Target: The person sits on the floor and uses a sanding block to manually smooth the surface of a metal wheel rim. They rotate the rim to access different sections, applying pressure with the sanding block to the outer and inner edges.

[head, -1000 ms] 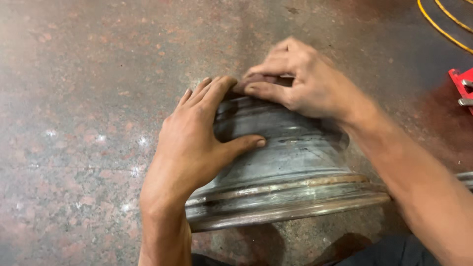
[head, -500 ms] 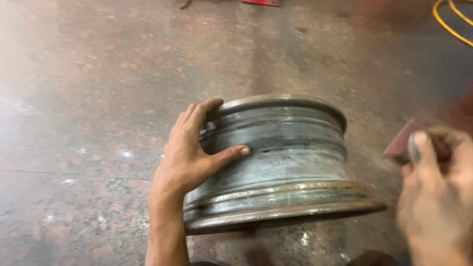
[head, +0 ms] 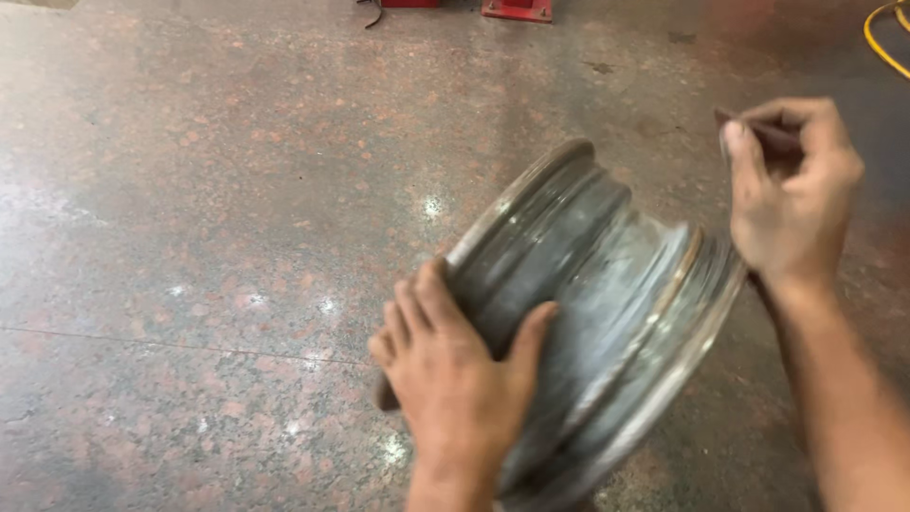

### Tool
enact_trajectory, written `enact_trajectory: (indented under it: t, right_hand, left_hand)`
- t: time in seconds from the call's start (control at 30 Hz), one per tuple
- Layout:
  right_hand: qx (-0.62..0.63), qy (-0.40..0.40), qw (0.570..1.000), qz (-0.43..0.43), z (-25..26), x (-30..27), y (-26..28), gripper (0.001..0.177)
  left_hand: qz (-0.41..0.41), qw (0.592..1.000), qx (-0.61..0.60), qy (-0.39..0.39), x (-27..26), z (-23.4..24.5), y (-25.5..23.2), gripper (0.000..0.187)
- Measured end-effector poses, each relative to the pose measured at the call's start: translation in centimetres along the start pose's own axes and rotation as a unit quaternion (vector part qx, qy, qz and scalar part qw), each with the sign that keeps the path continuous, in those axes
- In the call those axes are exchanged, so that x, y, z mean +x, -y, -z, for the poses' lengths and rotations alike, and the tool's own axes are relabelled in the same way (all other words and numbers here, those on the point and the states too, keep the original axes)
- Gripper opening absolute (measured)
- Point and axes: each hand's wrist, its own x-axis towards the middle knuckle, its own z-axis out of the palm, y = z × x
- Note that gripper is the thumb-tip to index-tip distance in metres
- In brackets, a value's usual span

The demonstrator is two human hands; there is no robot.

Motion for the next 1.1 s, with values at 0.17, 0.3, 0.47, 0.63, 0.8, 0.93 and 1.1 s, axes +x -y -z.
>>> enact_trajectory:
  t: [0.17, 0.3, 0.47, 0.63, 0.8, 0.93, 1.1]
  right_hand:
    - [0.028, 0.044, 0.998, -0.031, -1.1, 4.0, -0.8, 0.015]
    - [0.103, 0.014, 0.989, -0.101, 1.1, 3.0, 4.4, 0.027]
    - [0.023, 0.082, 0.979, -0.185, 2.5, -1.9, 11.1, 0.017]
    - [0.075, 0.083, 0.99, -0.08, 3.1, -3.8, 11.8, 0.013]
    - [0.117, 0.093, 0.988, 0.039, 3.0, -4.5, 9.6, 0.009]
    - [0.112, 0.094, 0.984, 0.102, 3.2, -4.3, 7.7, 0.012]
    - [-0.01, 0.117, 0.984, 0.137, 3.7, -2.6, 4.3, 0.017]
  left_hand:
    - [-0.049, 0.999, -0.014, -0.015, -1.0, -1.6, -1.9, 0.053]
    - [-0.103, 0.991, -0.015, -0.083, -0.5, -2.8, -1.2, 0.033]
    - [-0.081, 0.987, -0.058, -0.123, -0.9, -3.8, -1.8, 0.034]
    - [-0.077, 0.983, -0.1, -0.13, -2.9, -3.0, -1.2, 0.034]
    - [-0.084, 0.978, -0.094, -0.169, -3.6, -2.6, -1.3, 0.032]
    - [-0.071, 0.977, -0.104, -0.172, -3.6, -2.7, -2.5, 0.033]
    - [-0.025, 0.971, -0.155, -0.18, -6.2, -3.3, -5.6, 0.035]
